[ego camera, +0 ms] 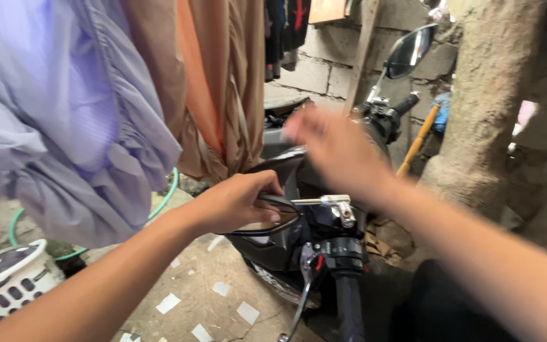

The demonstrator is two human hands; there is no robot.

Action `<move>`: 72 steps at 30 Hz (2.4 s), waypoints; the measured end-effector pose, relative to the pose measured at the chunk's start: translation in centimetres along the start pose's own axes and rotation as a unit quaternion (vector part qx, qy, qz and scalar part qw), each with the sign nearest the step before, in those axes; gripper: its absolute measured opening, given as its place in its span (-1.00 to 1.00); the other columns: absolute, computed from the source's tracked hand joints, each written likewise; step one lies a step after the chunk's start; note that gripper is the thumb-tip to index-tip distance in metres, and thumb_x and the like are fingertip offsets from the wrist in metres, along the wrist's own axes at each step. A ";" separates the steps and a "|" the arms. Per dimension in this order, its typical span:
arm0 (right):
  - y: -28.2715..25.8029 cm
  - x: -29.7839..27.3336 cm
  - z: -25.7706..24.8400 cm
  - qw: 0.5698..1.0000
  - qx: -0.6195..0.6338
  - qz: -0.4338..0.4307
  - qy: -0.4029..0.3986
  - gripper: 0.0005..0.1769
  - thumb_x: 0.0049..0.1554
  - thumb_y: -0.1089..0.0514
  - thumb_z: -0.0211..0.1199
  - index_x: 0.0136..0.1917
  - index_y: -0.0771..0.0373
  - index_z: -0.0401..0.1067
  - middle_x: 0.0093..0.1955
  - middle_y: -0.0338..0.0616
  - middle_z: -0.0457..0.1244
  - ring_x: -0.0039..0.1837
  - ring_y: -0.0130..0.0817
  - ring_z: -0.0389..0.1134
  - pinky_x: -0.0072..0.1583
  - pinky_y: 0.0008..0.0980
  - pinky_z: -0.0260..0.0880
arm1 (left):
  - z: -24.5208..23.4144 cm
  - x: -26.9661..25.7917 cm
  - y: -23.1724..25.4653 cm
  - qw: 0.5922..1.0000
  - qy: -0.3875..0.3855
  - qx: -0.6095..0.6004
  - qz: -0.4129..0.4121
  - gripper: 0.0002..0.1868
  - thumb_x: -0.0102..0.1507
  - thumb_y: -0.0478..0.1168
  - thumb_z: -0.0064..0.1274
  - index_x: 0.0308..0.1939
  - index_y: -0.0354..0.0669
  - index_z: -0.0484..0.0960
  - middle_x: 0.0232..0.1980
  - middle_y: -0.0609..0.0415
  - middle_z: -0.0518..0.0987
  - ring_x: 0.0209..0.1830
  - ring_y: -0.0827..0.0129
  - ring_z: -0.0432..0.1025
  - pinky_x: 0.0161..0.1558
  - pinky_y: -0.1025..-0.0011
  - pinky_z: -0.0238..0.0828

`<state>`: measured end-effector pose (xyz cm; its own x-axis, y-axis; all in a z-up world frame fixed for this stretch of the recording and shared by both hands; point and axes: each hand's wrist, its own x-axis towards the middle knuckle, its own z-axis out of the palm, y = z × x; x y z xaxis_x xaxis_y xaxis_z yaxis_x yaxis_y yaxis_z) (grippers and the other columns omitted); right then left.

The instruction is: The person uses a wrench to tighten bolts on the handlebars and mirrors of a black scooter. They wipe the handlebars with a cloth and open a box containing new parts.

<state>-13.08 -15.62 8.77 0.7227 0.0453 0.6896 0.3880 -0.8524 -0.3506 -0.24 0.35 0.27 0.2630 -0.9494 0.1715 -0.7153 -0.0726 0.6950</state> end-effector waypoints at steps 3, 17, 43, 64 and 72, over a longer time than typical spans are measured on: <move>0.7 3.2 -4.4 0.958 -0.163 0.172 -0.163 -0.70 0.23 -0.07 0.23 0.00 0.16 0.61 -0.19 -0.15 0.43 -0.16 -0.33 0.40 -0.07 -0.28 0.36 | -0.5 -0.3 0.6 0.999 -0.006 0.036 -0.015 -0.63 0.16 -0.20 0.26 -0.04 -0.21 0.47 -0.16 0.04 0.70 -0.07 0.41 0.67 -0.08 0.39 0.49; 4.1 -3.5 -5.6 0.887 -0.208 0.216 -0.352 -0.73 0.02 -0.03 0.40 -0.12 0.19 0.63 -0.21 -0.07 0.47 -0.08 -0.27 0.53 0.02 -0.28 0.47 | 2.2 -1.6 2.1 0.967 0.161 0.174 0.098 -0.66 0.10 -0.30 0.18 -0.03 -0.06 0.58 -0.13 0.09 0.59 -0.11 0.31 0.59 0.02 0.29 0.43; 2.6 -9.2 1.4 0.861 0.377 0.292 0.177 -0.75 0.35 0.04 0.04 0.08 0.24 0.40 -0.07 -0.18 0.32 0.00 -0.42 0.35 0.08 -0.43 0.38 | 15.8 5.9 5.4 0.883 0.432 -0.184 -0.017 -0.87 0.20 -0.37 0.15 -0.38 -0.36 0.53 -0.51 -0.16 0.57 -0.55 0.21 0.46 -0.41 0.27 0.38; 8.3 -9.1 0.7 0.745 0.615 0.229 -0.124 -0.49 0.55 -0.11 -0.12 -0.03 0.32 0.33 -0.30 -0.31 0.15 -0.20 -0.40 0.26 -0.03 -0.41 0.33 | 17.2 6.0 6.8 0.826 0.512 -0.233 -0.042 -0.95 0.20 -0.45 0.10 -0.29 -0.32 0.55 -0.47 -0.03 0.55 -0.50 0.32 0.46 -0.34 0.38 0.42; 2.4 -9.1 0.1 0.975 -0.085 0.191 0.080 -0.67 0.11 -0.01 0.31 -0.23 0.35 0.52 -0.34 0.04 0.38 -0.28 -0.15 0.45 -0.19 -0.22 0.40 | 17.1 6.2 6.6 0.838 0.486 -0.225 -0.105 -0.83 0.22 -0.36 0.15 -0.41 -0.31 0.48 -0.52 -0.03 0.55 -0.54 0.27 0.47 -0.40 0.31 0.42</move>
<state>-18.66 -18.05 1.56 0.6918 -0.3631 0.6241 -0.0031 -0.8658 -0.5003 -14.41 -11.21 -5.97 0.9119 -0.2177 0.3479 -0.3281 0.1225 0.9367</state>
